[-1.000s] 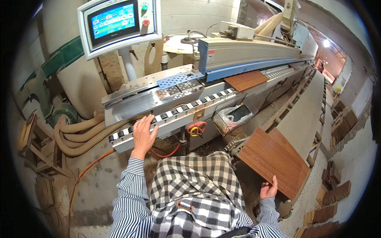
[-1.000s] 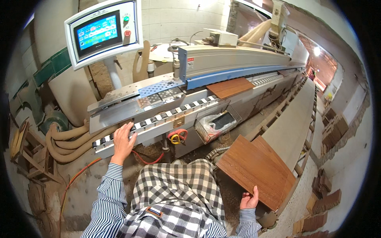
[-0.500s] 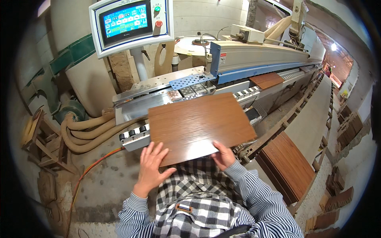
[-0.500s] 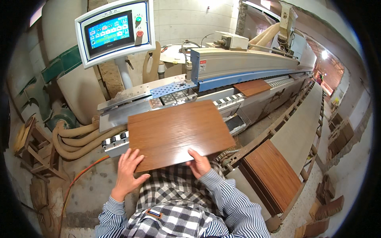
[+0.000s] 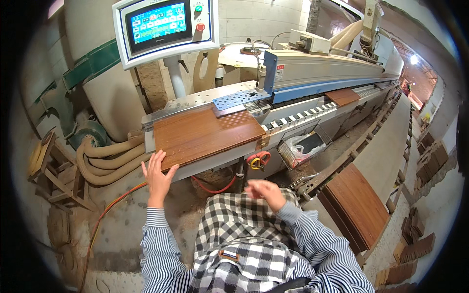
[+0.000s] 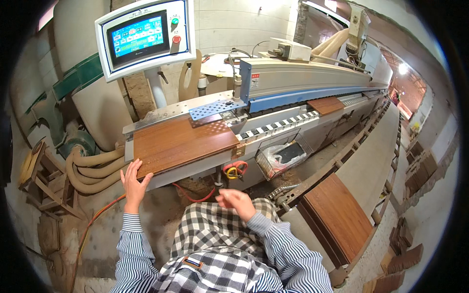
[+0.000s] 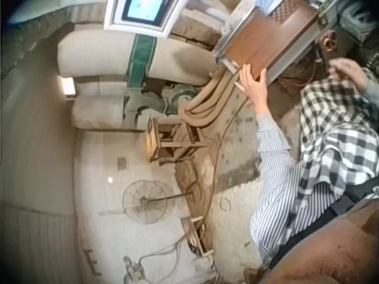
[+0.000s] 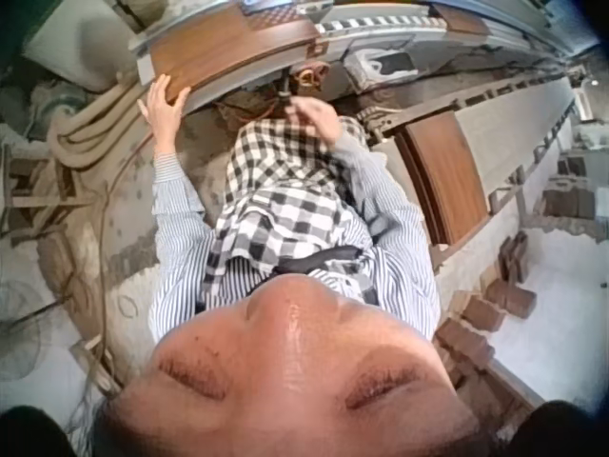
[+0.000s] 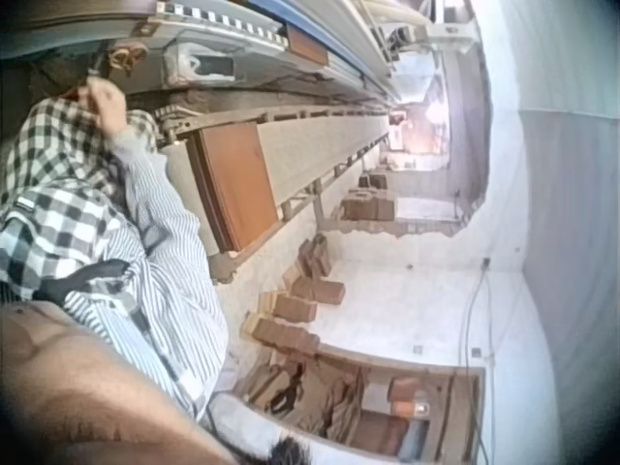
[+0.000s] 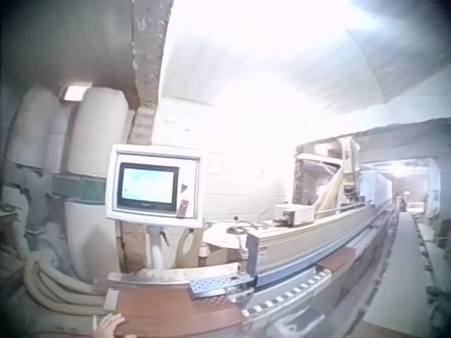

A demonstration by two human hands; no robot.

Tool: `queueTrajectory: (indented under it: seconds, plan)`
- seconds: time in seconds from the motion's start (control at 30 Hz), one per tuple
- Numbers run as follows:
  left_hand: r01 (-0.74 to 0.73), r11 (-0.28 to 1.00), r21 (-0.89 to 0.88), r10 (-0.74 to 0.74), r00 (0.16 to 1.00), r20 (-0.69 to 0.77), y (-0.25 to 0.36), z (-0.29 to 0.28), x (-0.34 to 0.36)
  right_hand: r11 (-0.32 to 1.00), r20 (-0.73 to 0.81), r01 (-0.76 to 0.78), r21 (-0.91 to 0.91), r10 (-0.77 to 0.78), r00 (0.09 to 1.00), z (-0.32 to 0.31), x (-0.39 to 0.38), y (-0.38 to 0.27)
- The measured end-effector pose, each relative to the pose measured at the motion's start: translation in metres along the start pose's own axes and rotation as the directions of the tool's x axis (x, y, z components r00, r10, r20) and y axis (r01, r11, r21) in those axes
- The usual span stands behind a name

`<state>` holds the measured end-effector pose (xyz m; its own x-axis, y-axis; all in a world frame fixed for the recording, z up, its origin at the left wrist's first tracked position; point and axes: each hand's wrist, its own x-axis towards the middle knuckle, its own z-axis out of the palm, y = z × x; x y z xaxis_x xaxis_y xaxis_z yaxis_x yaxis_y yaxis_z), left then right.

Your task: The person repeatedly places wooden planks onto a conveyor belt of a woodworking machine, allowing them to pass through the processing area. The person then retrieves the planks and stacks them. The task is performed one at a time in a repetitive loop.

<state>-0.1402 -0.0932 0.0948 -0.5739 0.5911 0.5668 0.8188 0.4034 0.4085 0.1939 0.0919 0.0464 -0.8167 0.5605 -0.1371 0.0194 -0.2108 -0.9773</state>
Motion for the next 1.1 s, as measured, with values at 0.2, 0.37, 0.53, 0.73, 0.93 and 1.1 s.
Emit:
queueTrajectory:
  seconds: [0.2,0.37,0.53,0.73,0.93,1.1]
  plan:
    - [0.034,0.996,-0.088,-0.042,0.995,-0.091,-0.009,0.014,-0.004,0.011,0.079,0.086,-0.996,-0.289,0.954,-0.033,-0.113,0.063]
    - [0.028,0.995,-0.091,-0.035,0.996,-0.080,-0.007,0.012,-0.002,0.114,0.003,0.049,-0.992,-0.375,0.927,-0.032,-0.119,0.080]
    - [0.042,0.993,-0.111,-0.050,0.996,-0.073,-0.006,0.009,-0.004,0.153,-0.004,0.067,-0.986,-0.421,0.907,-0.033,-0.116,0.078]
    - [0.031,0.978,-0.207,-0.034,0.999,-0.015,-0.015,0.002,-0.003,0.177,-0.012,0.069,-0.982,-0.421,0.907,-0.033,-0.117,0.076]
    - [0.115,0.919,-0.377,-0.098,0.993,0.066,-0.021,-0.017,-0.008,0.191,-0.018,0.064,-0.980,-0.400,0.916,-0.035,-0.117,0.079]
    - [0.122,0.910,-0.397,-0.107,0.992,0.059,-0.028,-0.016,-0.011,0.195,-0.015,0.068,-0.978,-0.394,0.919,-0.035,-0.118,0.077]
